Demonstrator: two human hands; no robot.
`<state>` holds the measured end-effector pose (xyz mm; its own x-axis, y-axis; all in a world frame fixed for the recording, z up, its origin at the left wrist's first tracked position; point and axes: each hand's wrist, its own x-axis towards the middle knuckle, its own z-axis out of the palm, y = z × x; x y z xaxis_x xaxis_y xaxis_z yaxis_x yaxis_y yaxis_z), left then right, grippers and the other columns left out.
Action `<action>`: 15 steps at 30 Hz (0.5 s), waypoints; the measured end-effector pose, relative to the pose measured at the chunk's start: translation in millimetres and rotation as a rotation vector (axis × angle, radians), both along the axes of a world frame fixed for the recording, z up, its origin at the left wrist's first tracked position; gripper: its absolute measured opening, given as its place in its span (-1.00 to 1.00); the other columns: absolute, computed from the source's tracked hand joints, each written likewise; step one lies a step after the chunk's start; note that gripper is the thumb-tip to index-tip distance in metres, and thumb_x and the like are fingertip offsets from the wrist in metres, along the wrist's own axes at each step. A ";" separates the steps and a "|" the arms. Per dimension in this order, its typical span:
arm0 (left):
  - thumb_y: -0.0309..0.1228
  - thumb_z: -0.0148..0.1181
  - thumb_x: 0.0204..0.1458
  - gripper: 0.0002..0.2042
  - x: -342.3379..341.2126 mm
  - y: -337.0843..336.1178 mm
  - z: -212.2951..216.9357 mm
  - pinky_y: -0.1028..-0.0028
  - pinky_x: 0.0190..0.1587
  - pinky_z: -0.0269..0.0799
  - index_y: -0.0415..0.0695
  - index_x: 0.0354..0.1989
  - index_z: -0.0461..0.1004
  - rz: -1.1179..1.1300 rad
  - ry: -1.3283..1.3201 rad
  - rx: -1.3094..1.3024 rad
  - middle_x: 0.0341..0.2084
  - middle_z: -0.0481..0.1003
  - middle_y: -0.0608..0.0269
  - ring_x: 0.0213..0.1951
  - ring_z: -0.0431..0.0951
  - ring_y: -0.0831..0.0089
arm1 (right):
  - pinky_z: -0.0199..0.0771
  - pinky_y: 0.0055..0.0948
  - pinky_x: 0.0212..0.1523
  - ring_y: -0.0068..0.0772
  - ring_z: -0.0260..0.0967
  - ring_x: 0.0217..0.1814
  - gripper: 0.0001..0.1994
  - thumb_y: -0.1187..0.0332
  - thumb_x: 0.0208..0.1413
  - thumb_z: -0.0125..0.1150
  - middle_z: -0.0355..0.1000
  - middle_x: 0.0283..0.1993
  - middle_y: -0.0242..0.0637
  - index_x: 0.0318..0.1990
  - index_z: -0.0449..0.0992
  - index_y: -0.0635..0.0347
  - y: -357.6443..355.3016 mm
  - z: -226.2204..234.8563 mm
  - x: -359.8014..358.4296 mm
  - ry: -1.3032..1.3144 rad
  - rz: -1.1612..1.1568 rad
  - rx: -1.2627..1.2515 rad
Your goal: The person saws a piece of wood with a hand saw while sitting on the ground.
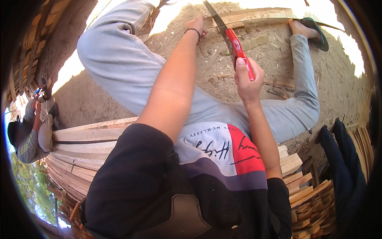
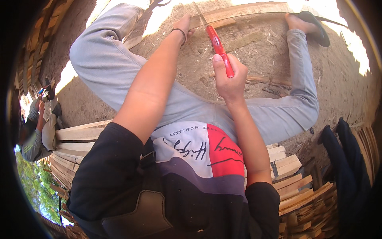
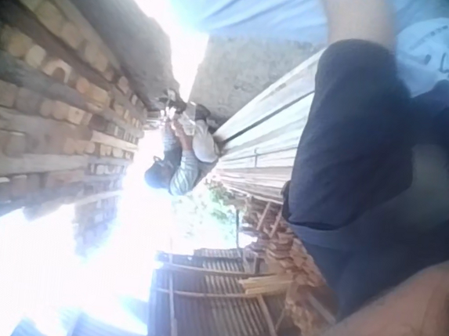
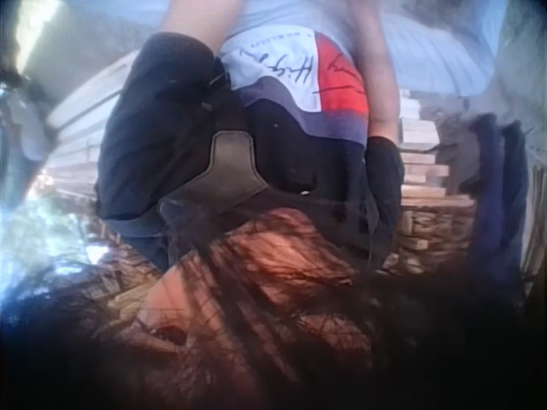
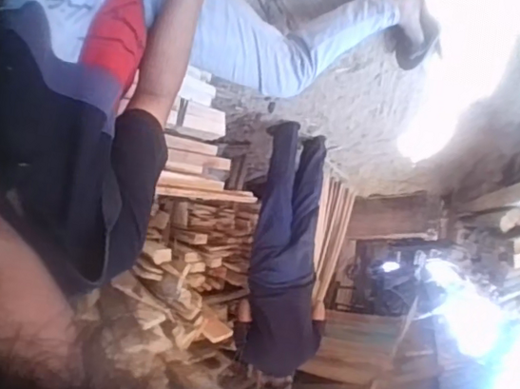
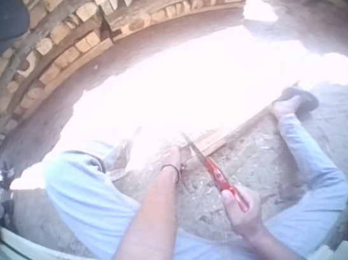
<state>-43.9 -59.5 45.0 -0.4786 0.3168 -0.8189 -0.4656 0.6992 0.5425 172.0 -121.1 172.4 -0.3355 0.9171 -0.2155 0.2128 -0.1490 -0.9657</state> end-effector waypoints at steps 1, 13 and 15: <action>-0.04 0.05 0.09 -0.55 0.7 0.4 1.4 0.56 -0.68 0.24 -0.23 -0.11 0.42 0.008 0.002 0.005 -0.42 0.47 0.11 -0.56 0.45 0.46 | 0.07 -0.51 -0.57 -0.68 0.07 -0.59 -0.67 0.24 0.23 0.18 0.21 -0.66 -0.45 -0.53 0.41 0.25 0.2 0.4 0.6 -0.002 0.003 0.005; -0.23 0.05 0.04 -0.60 12.7 8.8 -12.2 0.33 -0.56 0.24 -0.40 -0.14 0.41 0.221 0.068 0.043 -0.44 0.46 0.04 -0.59 0.39 0.38 | 0.07 -0.49 -0.60 -0.68 0.06 -0.62 -0.69 0.28 0.21 0.18 0.18 -0.68 -0.46 -0.54 0.39 0.25 -21.6 41.5 17.0 -0.084 0.019 -0.004; -0.25 0.04 0.03 -0.58 13.9 10.6 -5.2 0.34 -0.45 0.34 -0.42 -0.13 0.45 0.236 0.069 0.000 -0.33 0.51 0.03 -0.51 0.47 0.40 | 0.06 -0.49 -0.60 -0.67 0.06 -0.63 -0.69 0.29 0.21 0.18 0.18 -0.68 -0.46 -0.54 0.39 0.24 -25.8 57.8 22.9 -0.111 0.039 0.008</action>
